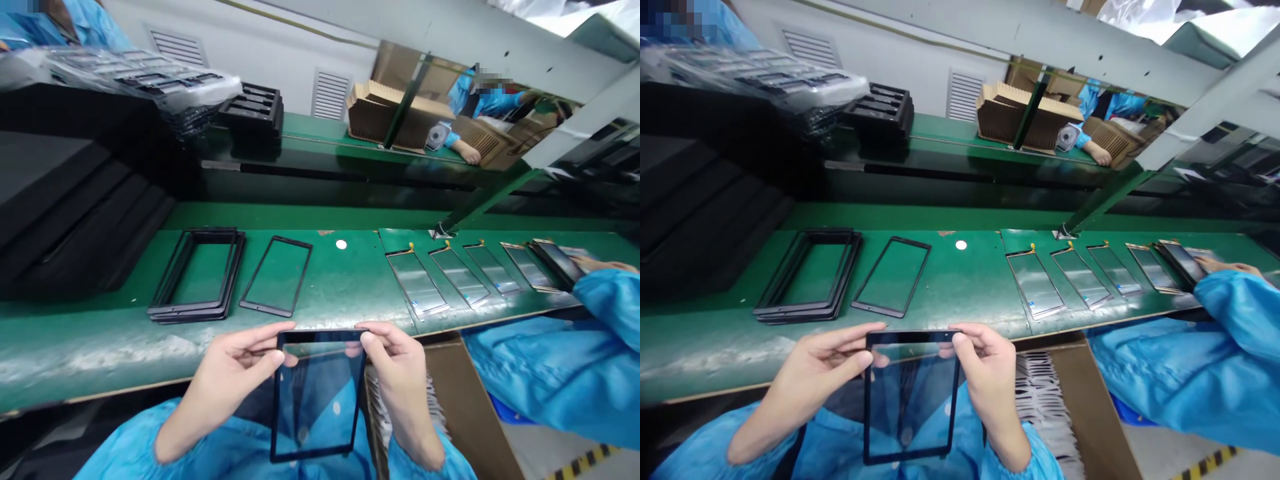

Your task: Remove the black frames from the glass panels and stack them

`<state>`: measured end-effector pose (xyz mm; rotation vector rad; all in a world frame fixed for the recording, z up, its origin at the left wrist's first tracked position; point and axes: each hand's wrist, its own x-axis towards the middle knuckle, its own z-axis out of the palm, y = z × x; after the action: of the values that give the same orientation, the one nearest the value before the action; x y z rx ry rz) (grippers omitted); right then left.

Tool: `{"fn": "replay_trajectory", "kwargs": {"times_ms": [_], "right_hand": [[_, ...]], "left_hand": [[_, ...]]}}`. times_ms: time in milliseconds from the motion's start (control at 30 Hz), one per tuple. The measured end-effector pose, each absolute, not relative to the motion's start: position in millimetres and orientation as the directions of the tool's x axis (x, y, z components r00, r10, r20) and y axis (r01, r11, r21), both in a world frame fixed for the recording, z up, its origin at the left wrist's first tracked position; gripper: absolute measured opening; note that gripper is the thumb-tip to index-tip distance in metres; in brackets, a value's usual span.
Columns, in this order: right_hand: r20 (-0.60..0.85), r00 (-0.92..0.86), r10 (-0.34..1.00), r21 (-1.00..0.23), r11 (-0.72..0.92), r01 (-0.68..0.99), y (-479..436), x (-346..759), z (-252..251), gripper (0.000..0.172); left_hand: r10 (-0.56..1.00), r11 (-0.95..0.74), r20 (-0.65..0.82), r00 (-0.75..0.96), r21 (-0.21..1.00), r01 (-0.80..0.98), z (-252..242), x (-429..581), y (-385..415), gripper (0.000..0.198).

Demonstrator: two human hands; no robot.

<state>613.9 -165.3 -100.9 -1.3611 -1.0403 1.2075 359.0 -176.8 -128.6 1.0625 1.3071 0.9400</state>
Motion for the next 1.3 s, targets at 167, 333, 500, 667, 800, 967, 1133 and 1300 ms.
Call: {"fn": "replay_trajectory", "kwargs": {"times_ms": [167,333,500,667,800,967,1133,1300], "right_hand": [[-0.121,0.091,0.988,-0.993,-0.121,-0.004,-163,600,-98,0.018],[-0.220,-0.183,0.958,-0.964,-0.243,-0.113,-157,594,-102,0.045],[-0.368,-0.199,0.908,-0.924,-0.382,-0.032,-156,634,-121,0.041],[-0.371,0.013,0.929,-0.902,-0.356,-0.245,-160,641,-132,0.038],[-0.294,0.119,0.949,-0.938,-0.262,-0.228,-162,628,-127,0.038],[-0.165,0.198,0.966,-0.984,-0.148,-0.101,-167,627,-125,0.037],[-0.150,0.195,0.969,-0.986,-0.132,-0.101,-169,627,-126,0.033],[-0.194,0.142,0.971,-0.978,-0.180,-0.107,-170,626,-122,0.037]], "left_hand": [[0.985,0.002,-0.062,0.158,0.936,0.353,-113,367,-172,0.037],[0.879,-0.174,-0.093,0.467,0.851,0.495,-91,378,-163,0.072],[0.913,0.238,-0.279,0.298,0.957,0.168,-99,364,-165,0.049],[0.961,0.262,-0.256,0.106,0.964,-0.048,-114,364,-178,0.050],[0.966,0.256,-0.258,0.003,0.960,-0.112,-114,374,-185,0.053],[0.959,0.267,-0.277,-0.054,0.953,-0.141,-109,379,-189,0.054],[0.955,0.269,-0.284,-0.090,0.952,-0.148,-112,381,-189,0.056],[0.975,0.197,-0.195,-0.110,0.980,0.010,-125,372,-182,0.051]]}}
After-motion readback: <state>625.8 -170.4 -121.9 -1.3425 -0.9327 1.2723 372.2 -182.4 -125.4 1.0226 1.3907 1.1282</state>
